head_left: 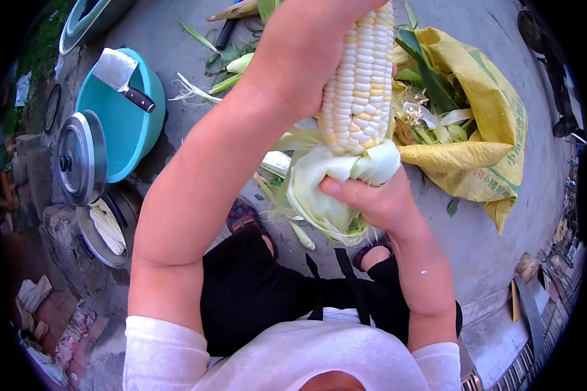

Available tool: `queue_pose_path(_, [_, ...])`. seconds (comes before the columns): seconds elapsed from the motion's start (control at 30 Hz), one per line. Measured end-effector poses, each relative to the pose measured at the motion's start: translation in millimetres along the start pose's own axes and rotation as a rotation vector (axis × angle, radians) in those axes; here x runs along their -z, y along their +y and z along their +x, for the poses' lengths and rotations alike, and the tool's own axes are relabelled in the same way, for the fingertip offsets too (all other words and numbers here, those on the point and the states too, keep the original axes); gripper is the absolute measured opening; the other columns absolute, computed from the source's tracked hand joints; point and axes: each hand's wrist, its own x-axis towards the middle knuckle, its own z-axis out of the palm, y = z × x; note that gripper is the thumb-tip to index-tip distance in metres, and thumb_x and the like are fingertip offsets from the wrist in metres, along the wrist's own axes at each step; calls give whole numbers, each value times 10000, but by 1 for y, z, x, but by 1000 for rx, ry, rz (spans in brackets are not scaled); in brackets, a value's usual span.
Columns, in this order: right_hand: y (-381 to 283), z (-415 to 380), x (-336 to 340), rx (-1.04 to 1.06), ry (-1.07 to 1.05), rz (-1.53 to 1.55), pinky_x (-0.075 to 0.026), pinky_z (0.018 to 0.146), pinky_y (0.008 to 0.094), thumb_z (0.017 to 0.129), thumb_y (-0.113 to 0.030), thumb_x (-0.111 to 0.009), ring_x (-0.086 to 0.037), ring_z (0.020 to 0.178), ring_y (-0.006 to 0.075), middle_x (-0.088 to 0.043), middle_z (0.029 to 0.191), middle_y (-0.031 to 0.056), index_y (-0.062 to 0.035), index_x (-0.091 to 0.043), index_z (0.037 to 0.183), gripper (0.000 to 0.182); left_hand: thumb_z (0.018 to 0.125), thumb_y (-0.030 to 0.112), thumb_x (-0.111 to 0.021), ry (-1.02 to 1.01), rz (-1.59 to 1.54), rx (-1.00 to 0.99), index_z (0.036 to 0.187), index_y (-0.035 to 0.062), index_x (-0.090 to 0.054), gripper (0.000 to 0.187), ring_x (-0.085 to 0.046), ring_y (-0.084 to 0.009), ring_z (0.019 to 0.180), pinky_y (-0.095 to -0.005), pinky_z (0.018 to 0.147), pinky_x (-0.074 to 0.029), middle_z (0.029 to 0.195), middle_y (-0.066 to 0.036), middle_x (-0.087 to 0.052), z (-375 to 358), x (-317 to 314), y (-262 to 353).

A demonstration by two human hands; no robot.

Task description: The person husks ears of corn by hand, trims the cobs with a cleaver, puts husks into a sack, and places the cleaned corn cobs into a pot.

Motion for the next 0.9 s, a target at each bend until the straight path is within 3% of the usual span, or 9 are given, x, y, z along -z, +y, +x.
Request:
queue_pose_path(0.37, [22, 13, 5, -41, -16, -296, -494, 790, 299, 719, -153, -730, -624, 898, 142, -651, 988, 83, -5, -575, 1076, 416, 864, 411, -516, 78, -121, 298, 866, 37, -573, 378, -601, -244, 595, -372, 556, -520, 695, -116, -593, 26, 40, -22])
queue_pose_path(0.4, [26, 15, 5, -40, -16, -296, -494, 790, 299, 719, -153, -730, -624, 898, 142, -651, 988, 83, -5, -575, 1076, 416, 864, 411, -516, 77, -119, 297, 866, 37, -573, 378, -601, -244, 595, -372, 556, -520, 695, -116, -593, 25, 45, -24])
queue_pose_path(0.47, [30, 19, 5, -44, -39, -316, -486, 779, 274, 736, -94, -711, -607, 873, 107, -649, 975, 65, 9, -596, 1059, 358, 863, 389, -525, 112, 54, 254, 1077, -23, -438, 472, -637, -305, 716, -406, 652, -550, 812, -186, -597, 24, 47, -26])
queue_pose_path(0.5, [33, 21, 5, -31, -37, -322, -486, 779, 274, 736, -94, -711, -607, 873, 107, -649, 975, 65, 9, -596, 1059, 358, 863, 428, -518, 175, 83, 257, 1057, -27, -448, 500, -637, -307, 684, -411, 600, -551, 813, -192, -596, 23, 45, -28])
queue_pose_path(0.67, [36, 24, 13, -93, -87, -538, -475, 817, 303, 692, -167, -771, -615, 914, 152, -648, 986, 78, 9, -590, 1064, 449, 864, 434, -494, 63, 74, 155, 1021, -11, -473, 473, -638, -275, 693, -391, 603, -548, 796, -160, -596, 18, 66, -48])
queue_pose_path(0.7, [35, 26, 21, -105, -169, -529, -435, 886, 342, 632, -293, -815, -569, 1039, 203, -597, 1112, 119, -9, -478, 1238, 750, 849, 380, -529, 37, 84, 87, 1010, 5, -462, 414, -632, -254, 675, -371, 589, -539, 793, -152, -589, 15, 68, -51])
queue_pose_path(0.73, [36, 25, 28, -89, -164, -532, -435, 886, 342, 632, -293, -815, -569, 1039, 203, -597, 1112, 119, -9, -478, 1238, 750, 835, 326, -563, 7, 94, 20, 999, 21, -450, 364, -626, -232, 657, -350, 575, -531, 789, -143, -581, 13, 70, -53])
queue_pose_path(0.83, [35, 27, 58, -33, -110, -264, -348, 988, 471, 553, -466, -824, -378, 1254, 330, -326, 1366, 230, 29, 3, 1411, 1290, 781, 355, -621, -84, 386, -84, 1134, 5, -433, 532, -627, -233, 732, -350, 674, -531, 858, -145, -589, 7, 74, -57])
queue_pose_path(0.9, [22, 27, 62, 66, -42, -59, -287, 1038, 449, 562, -497, -811, -372, 1263, 318, -268, 1412, 215, 1, -39, 1420, 1257, 785, 392, -612, -130, 507, -142, 1152, 9, -435, 560, -631, -244, 749, -353, 695, -530, 866, -147, -598, 7, 69, -64])
